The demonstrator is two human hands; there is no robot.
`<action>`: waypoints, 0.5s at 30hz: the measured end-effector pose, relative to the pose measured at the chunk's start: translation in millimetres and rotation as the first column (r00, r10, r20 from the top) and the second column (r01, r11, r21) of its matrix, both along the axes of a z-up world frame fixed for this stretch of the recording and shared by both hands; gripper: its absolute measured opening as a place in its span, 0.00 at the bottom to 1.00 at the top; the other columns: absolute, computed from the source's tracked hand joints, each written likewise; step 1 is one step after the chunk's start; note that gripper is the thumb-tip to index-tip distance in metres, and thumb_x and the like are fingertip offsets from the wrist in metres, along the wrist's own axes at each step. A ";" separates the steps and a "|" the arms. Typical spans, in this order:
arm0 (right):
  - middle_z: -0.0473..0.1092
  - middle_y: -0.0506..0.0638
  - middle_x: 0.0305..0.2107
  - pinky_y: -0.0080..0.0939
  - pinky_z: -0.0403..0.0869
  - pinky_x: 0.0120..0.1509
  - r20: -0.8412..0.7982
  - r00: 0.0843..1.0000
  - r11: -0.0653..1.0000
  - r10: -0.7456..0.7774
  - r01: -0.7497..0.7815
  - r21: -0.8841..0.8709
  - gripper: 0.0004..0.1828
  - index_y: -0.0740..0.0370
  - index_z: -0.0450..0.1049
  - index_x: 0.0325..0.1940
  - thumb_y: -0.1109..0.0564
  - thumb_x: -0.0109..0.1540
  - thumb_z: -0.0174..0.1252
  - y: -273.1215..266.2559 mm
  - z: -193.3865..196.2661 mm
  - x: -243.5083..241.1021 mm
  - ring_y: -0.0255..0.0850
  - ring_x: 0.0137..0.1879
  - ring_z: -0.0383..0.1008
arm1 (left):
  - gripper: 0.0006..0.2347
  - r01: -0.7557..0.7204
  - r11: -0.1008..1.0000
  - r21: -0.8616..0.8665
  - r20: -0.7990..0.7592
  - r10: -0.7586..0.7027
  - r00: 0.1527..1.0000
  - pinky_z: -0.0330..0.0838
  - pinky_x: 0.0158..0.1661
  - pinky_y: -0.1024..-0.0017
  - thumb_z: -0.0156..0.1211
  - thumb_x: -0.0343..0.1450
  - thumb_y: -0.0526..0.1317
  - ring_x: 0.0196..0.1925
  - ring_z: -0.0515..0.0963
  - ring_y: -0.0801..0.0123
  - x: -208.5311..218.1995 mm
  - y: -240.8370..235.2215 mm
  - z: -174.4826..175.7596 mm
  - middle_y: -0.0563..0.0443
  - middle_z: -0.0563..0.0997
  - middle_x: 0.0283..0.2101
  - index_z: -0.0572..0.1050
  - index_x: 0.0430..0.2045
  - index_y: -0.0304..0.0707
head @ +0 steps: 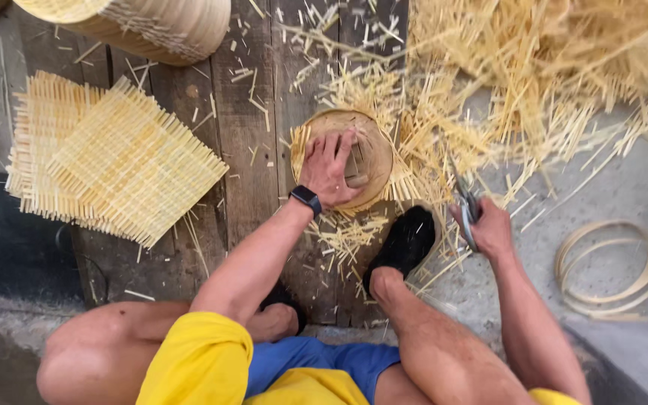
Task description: The person sits on the floor and repeatedly trims the excess edges of woven bamboo mats attached to circular wooden frames using shears. The person places the finished baskets into a stack.
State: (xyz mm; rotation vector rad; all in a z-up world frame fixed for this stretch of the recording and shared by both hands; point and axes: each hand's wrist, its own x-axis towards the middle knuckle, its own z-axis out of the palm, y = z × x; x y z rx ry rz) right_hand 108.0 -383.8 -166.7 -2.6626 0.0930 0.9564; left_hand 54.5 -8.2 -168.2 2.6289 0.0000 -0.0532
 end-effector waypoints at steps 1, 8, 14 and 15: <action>0.75 0.62 0.34 0.50 0.74 0.47 0.051 0.992 0.992 0.116 -0.113 -0.058 0.32 0.70 0.74 0.44 0.36 0.59 0.69 10.1 9.7 -4.5 0.53 0.41 0.76 | 0.52 0.020 0.999 0.027 -0.028 -0.019 0.999 0.55 0.64 0.45 0.78 0.54 0.58 0.62 0.68 0.48 -6.5 1.5 1.8 0.39 0.65 0.59 0.51 0.71 0.41; 0.68 0.64 0.41 0.55 0.73 0.53 0.360 0.760 0.840 0.540 -0.514 -0.175 0.34 0.70 0.70 0.47 0.33 0.62 0.61 93.1 2.2 26.5 0.57 0.50 0.70 | 0.55 -0.456 0.890 -0.007 -0.007 0.456 0.890 0.55 0.64 0.42 0.78 0.54 0.61 0.71 0.53 0.24 -16.5 -49.2 17.8 0.19 0.42 0.70 0.45 0.72 0.50; 0.70 0.58 0.35 0.50 0.75 0.41 0.277 0.736 0.784 0.617 -0.550 -0.287 0.15 0.65 0.72 0.42 0.49 0.69 0.54 73.4 -19.1 46.1 0.46 0.41 0.73 | 0.53 -0.349 0.937 -0.029 -0.067 0.347 0.936 0.62 0.63 0.46 0.76 0.54 0.53 0.71 0.57 0.25 -20.7 -37.1 9.7 0.20 0.42 0.72 0.45 0.73 0.55; 0.70 0.57 0.34 0.49 0.74 0.40 0.331 0.701 0.775 0.632 -0.559 -0.296 0.14 0.64 0.72 0.39 0.50 0.68 0.56 71.5 -22.2 45.4 0.45 0.39 0.73 | 0.52 -0.309 0.951 -0.029 -0.071 0.306 0.949 0.63 0.63 0.46 0.76 0.54 0.53 0.70 0.58 0.26 -20.9 -34.7 9.3 0.21 0.42 0.72 0.46 0.73 0.56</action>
